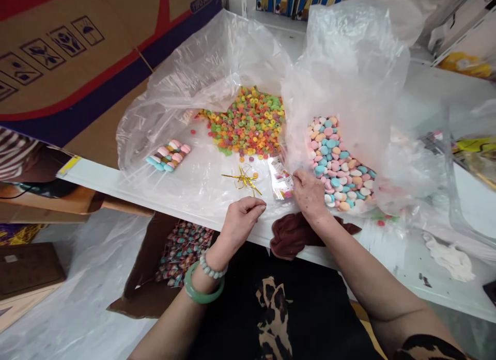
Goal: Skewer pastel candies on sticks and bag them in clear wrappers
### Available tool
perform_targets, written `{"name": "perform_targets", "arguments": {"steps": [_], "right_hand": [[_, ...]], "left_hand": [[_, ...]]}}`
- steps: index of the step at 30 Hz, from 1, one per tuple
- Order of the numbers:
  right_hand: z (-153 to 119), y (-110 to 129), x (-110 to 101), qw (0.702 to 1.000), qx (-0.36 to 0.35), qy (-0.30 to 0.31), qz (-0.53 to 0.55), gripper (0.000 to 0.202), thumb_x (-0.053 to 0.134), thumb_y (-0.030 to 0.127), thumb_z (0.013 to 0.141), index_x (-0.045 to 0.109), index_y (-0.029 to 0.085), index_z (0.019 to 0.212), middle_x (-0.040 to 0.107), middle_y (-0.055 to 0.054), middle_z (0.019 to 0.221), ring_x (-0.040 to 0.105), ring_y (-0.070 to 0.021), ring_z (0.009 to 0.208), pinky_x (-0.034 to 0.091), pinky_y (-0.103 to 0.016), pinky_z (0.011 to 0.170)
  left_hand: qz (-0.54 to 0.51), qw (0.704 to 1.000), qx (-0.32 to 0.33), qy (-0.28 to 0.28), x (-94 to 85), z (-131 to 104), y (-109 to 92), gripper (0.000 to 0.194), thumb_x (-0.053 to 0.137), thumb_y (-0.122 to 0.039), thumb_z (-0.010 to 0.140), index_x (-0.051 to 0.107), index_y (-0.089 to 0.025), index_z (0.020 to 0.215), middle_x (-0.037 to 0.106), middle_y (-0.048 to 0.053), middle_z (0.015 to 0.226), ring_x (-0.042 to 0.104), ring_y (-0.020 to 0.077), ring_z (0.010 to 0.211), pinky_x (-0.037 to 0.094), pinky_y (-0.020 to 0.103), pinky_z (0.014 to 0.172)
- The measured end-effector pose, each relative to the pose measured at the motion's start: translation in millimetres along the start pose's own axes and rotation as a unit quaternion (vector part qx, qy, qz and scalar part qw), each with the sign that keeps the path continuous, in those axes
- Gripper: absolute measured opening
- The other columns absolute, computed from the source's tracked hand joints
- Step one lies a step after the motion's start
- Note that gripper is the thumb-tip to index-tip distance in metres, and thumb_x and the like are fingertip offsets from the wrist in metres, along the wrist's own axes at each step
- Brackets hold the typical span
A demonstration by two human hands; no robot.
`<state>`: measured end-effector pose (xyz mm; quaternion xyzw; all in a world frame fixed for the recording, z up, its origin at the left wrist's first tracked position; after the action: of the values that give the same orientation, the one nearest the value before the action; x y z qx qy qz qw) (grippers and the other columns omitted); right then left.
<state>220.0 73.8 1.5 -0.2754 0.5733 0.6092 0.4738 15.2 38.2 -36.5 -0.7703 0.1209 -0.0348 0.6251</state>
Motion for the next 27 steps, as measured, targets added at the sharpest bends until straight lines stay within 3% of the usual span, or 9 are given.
{"name": "perform_targets", "arguments": {"steps": [4, 7, 9, 12, 16, 21, 23, 25, 27], "right_hand": [[-7.1, -3.2, -30.5, 0.983, 0.019, -0.084, 0.162, 0.019, 0.048, 0.028, 0.086, 0.06, 0.021, 0.074, 0.063, -0.005, 0.085, 0.057, -0.0195, 0.083, 0.044, -0.031, 0.075], [-16.9, -7.4, -15.0, 0.928, 0.109, -0.01, 0.357, 0.019, 0.054, 0.036, 0.083, 0.056, 0.021, 0.071, 0.053, 0.001, 0.066, 0.048, -0.0145, 0.061, 0.041, -0.026, 0.056], [-28.1, 4.0, 4.0, 0.881, 0.145, 0.059, 0.447, 0.022, 0.058, 0.04, 0.082, 0.056, 0.021, 0.07, 0.049, 0.004, 0.06, 0.041, -0.0118, 0.052, 0.035, -0.024, 0.048], [-43.6, 33.1, 21.0, 0.865, 0.131, 0.111, 0.472, 0.028, 0.061, 0.044, 0.081, 0.054, 0.021, 0.067, 0.045, 0.005, 0.056, 0.04, -0.0112, 0.052, 0.035, -0.024, 0.05], [-50.6, 78.3, 37.0, 0.895, 0.058, 0.172, 0.409, 0.035, 0.058, 0.049, 0.083, 0.052, 0.022, 0.062, 0.045, 0.004, 0.054, 0.043, -0.0125, 0.054, 0.037, -0.026, 0.055], [-33.3, 151.3, 71.7, 0.928, -0.085, 0.26, 0.254, 0.016, 0.053, 0.034, 0.085, 0.064, 0.024, 0.08, 0.061, 0.002, 0.065, 0.058, -0.017, 0.068, 0.041, -0.028, 0.068], [-25.1, 189.9, 93.5, 0.929, -0.142, 0.283, 0.193, 0.017, 0.051, 0.029, 0.085, 0.067, 0.026, 0.087, 0.069, 0.0, 0.078, 0.063, -0.0192, 0.079, 0.042, -0.029, 0.075], [-17.7, 231.8, 117.5, 0.927, -0.192, 0.29, 0.142, 0.023, 0.048, 0.027, 0.087, 0.069, 0.027, 0.098, 0.073, -0.001, 0.095, 0.064, -0.0212, 0.092, 0.043, -0.03, 0.079], [-18.7, 277.3, 145.8, 0.903, -0.27, 0.322, 0.094, 0.03, 0.042, 0.025, 0.091, 0.067, 0.028, 0.107, 0.073, -0.002, 0.105, 0.064, -0.022, 0.099, 0.043, -0.03, 0.081]], "left_hand": [[-0.075, 0.996, -0.043, 0.016, 12.9, 2.2, -4.1, 0.017, 0.073, -0.033, 0.071, 0.074, -0.016, 0.074, 0.06, 0.0, 0.062, 0.05, 0.0091, 0.052, 0.041, 0.022, 0.05], [-0.172, 0.982, -0.073, 0.022, 22.4, 2.0, -10.6, 0.032, 0.08, -0.037, 0.065, 0.075, -0.016, 0.09, 0.069, 0.004, 0.081, 0.059, 0.0116, 0.061, 0.045, 0.022, 0.051], [-0.245, 0.965, -0.083, 0.038, 31.0, 1.0, -15.4, 0.041, 0.083, -0.038, 0.063, 0.075, -0.017, 0.097, 0.07, 0.007, 0.096, 0.063, 0.0145, 0.072, 0.049, 0.023, 0.056], [-0.313, 0.946, -0.082, -0.014, 26.2, 0.0, -13.4, 0.034, 0.084, -0.038, 0.062, 0.076, -0.015, 0.085, 0.071, 0.006, 0.085, 0.062, 0.0131, 0.071, 0.049, 0.024, 0.061], [-0.355, 0.923, -0.079, -0.131, -20.5, -5.1, 7.5, 0.028, 0.085, -0.034, 0.06, 0.073, -0.012, 0.074, 0.069, 0.005, 0.07, 0.06, 0.0113, 0.061, 0.048, 0.025, 0.064], [-0.37, 0.885, -0.052, -0.276, -133.9, -38.1, 33.9, 0.022, 0.082, -0.024, 0.06, 0.065, -0.012, 0.063, 0.063, 0.001, 0.059, 0.056, 0.0086, 0.053, 0.047, 0.022, 0.059], [-0.395, 0.862, -0.049, -0.313, -168.9, -55.2, 44.6, 0.019, 0.08, -0.023, 0.064, 0.065, -0.013, 0.069, 0.064, 0.0, 0.062, 0.057, 0.0092, 0.054, 0.049, 0.022, 0.058], [-0.414, 0.842, -0.047, -0.343, -191.5, -70.0, 55.5, 0.016, 0.076, -0.023, 0.069, 0.064, -0.014, 0.075, 0.064, -0.001, 0.063, 0.057, 0.0091, 0.053, 0.049, 0.022, 0.056], [-0.423, 0.828, -0.065, -0.363, -201.5, -81.1, 68.6, 0.013, 0.072, -0.023, 0.072, 0.061, -0.015, 0.074, 0.062, -0.003, 0.061, 0.056, 0.0086, 0.05, 0.048, 0.021, 0.052]]}}
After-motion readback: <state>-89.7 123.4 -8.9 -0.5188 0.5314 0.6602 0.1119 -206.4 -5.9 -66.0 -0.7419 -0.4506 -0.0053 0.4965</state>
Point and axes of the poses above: each hand's wrist, its own z-axis towards the middle knuckle, its own x-axis out of the palm, y = z × x, the point moved 9 cm from there along z, towards the middle knuckle
